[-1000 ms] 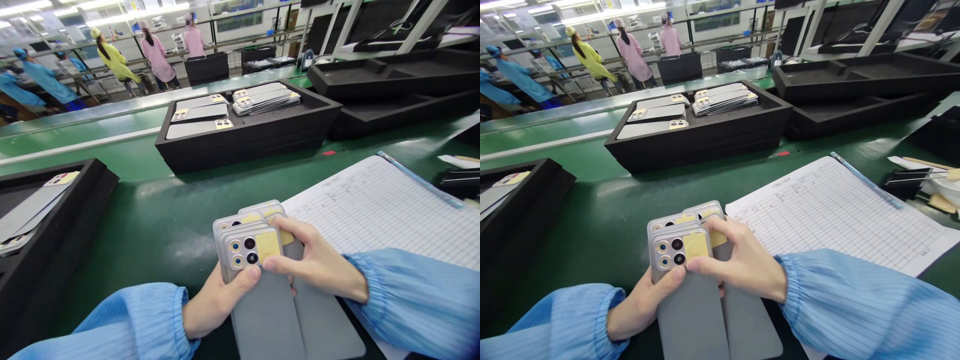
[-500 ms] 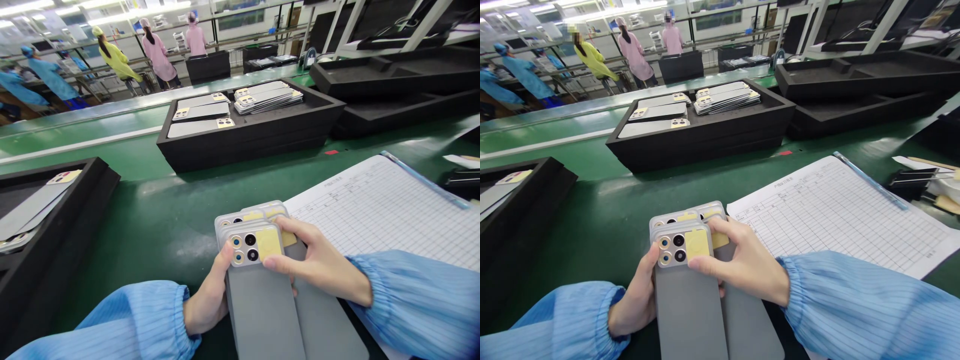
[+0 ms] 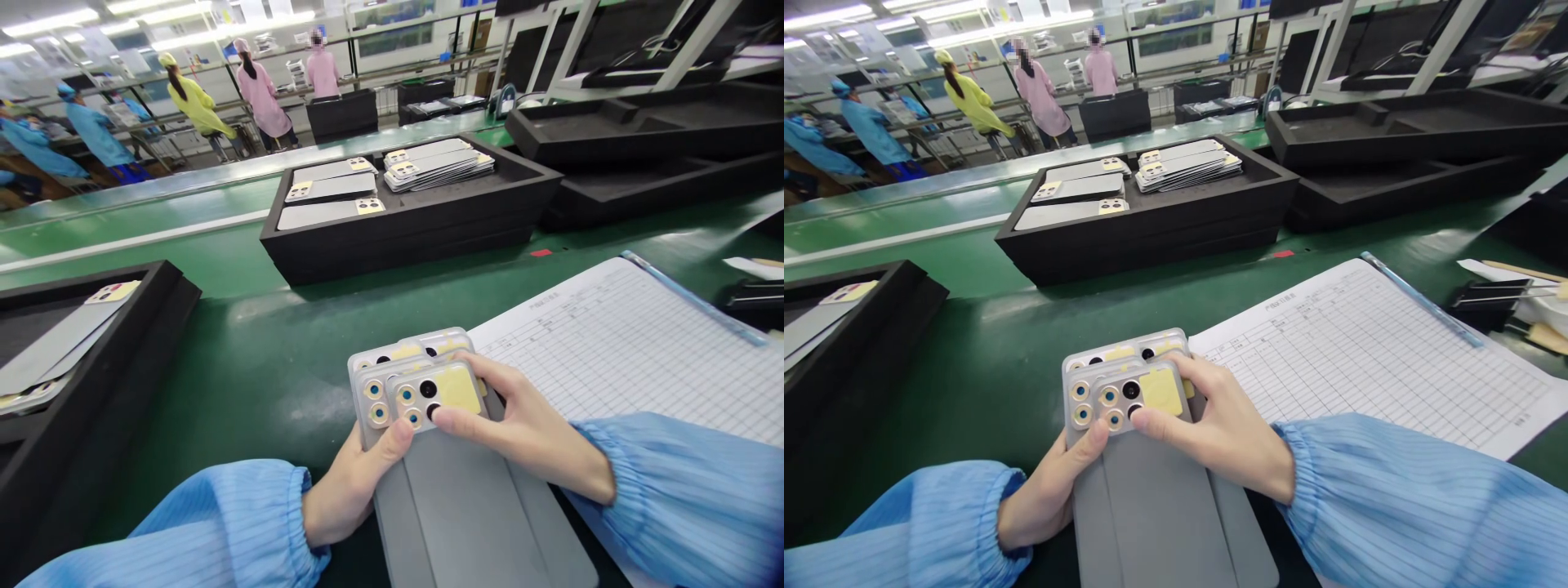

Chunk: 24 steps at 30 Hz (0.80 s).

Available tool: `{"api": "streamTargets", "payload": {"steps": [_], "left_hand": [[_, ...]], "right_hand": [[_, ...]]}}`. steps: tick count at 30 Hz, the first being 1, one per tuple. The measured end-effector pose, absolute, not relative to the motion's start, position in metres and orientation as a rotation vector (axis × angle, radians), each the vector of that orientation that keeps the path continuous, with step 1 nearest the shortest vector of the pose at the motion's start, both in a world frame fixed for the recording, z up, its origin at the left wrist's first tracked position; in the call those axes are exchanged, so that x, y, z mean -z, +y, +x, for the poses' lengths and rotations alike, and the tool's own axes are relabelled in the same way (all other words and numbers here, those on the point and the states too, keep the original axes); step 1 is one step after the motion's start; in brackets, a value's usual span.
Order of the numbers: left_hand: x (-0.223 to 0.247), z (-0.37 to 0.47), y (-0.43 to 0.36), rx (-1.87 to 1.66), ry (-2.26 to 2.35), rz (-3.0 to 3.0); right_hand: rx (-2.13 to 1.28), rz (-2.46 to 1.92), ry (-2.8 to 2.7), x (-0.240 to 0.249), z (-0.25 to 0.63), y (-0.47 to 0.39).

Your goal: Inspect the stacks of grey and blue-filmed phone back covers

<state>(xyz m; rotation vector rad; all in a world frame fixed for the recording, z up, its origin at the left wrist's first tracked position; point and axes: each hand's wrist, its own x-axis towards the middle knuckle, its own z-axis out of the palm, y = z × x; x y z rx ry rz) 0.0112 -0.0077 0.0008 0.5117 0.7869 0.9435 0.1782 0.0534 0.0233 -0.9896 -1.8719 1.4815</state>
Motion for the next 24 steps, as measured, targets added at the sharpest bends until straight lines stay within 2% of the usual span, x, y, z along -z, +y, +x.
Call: {"api": "streamTargets", "payload": {"steps": [5,9,14,19,24], "left_hand": [[-0.003,0.01,-0.008,-0.961,0.817,0.426],[-0.005,0.01,-0.009,-0.876,0.776,0.472],[-0.006,0.011,-0.011,-0.845,0.786,0.542],[-0.004,0.013,-0.012,-0.871,0.841,0.525],[0.0,0.011,-0.013,-0.854,0.878,0.582]], "right_hand": [[-1.587,-1.058,-1.542,-0.029,0.187,0.063],[-1.481,-1.129,-1.403,-0.028,0.198,0.077],[-1.326,-1.054,-1.545,-0.026,0.201,0.083],[-1.321,-0.91,-1.909,-0.02,0.193,0.072],[-1.371,-0.89,-1.962,-0.013,0.187,0.063]]}}
